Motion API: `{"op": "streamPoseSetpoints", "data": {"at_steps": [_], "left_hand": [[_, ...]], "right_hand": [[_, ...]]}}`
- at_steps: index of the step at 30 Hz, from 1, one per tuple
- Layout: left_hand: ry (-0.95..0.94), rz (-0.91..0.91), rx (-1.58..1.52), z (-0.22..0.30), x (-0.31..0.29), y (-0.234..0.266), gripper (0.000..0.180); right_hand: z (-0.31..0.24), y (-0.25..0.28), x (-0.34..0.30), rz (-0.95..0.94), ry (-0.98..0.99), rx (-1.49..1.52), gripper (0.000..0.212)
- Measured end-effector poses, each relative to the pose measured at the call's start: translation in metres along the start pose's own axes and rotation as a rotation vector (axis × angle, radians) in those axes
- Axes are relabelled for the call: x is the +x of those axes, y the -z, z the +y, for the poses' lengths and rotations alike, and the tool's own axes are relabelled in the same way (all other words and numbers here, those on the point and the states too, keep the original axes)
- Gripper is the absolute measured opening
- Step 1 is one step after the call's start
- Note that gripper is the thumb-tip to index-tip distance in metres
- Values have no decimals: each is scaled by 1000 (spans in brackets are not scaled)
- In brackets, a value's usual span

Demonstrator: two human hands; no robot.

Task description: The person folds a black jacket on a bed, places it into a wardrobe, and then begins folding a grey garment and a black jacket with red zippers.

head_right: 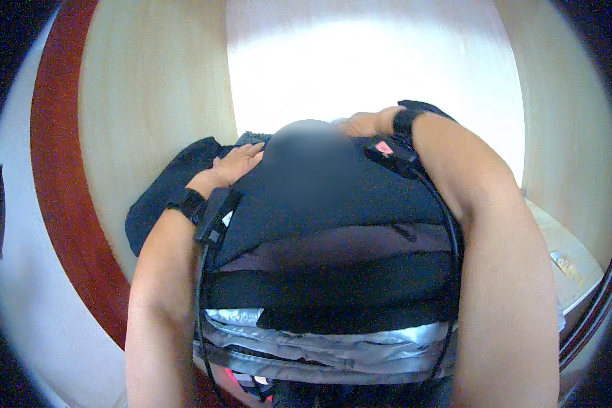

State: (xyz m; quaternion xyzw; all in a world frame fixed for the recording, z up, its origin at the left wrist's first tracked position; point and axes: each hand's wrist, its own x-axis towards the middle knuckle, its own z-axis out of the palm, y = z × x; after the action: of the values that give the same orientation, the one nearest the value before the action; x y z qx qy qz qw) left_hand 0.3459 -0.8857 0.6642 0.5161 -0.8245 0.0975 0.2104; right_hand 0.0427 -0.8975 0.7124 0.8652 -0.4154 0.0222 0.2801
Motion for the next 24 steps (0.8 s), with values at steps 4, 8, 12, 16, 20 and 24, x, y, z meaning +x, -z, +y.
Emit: {"op": "streamPoseSetpoints", "data": {"at_steps": [4,8,12,16,20,24], "left_hand": [[-125,9,-34,-56,31,-13,64],[-232,-1,-174,-30,33,-5,63],[45,90,-135,-6,12,5,58],[452,268,427,-1,-9,-3,56],[522,92,50,-9,-1,2,62],[235,1,-196,-68,41,-4,63]], "right_hand": [[-40,32,10,-318,-156,64,50],[8,-3,0,-174,-62,18,37],[18,-9,2,-120,49,19,40],[-30,13,-8,-207,-410,247,61],[-21,41,-38,-235,-536,198,50],[17,67,-77,-498,-70,-94,44]]}}
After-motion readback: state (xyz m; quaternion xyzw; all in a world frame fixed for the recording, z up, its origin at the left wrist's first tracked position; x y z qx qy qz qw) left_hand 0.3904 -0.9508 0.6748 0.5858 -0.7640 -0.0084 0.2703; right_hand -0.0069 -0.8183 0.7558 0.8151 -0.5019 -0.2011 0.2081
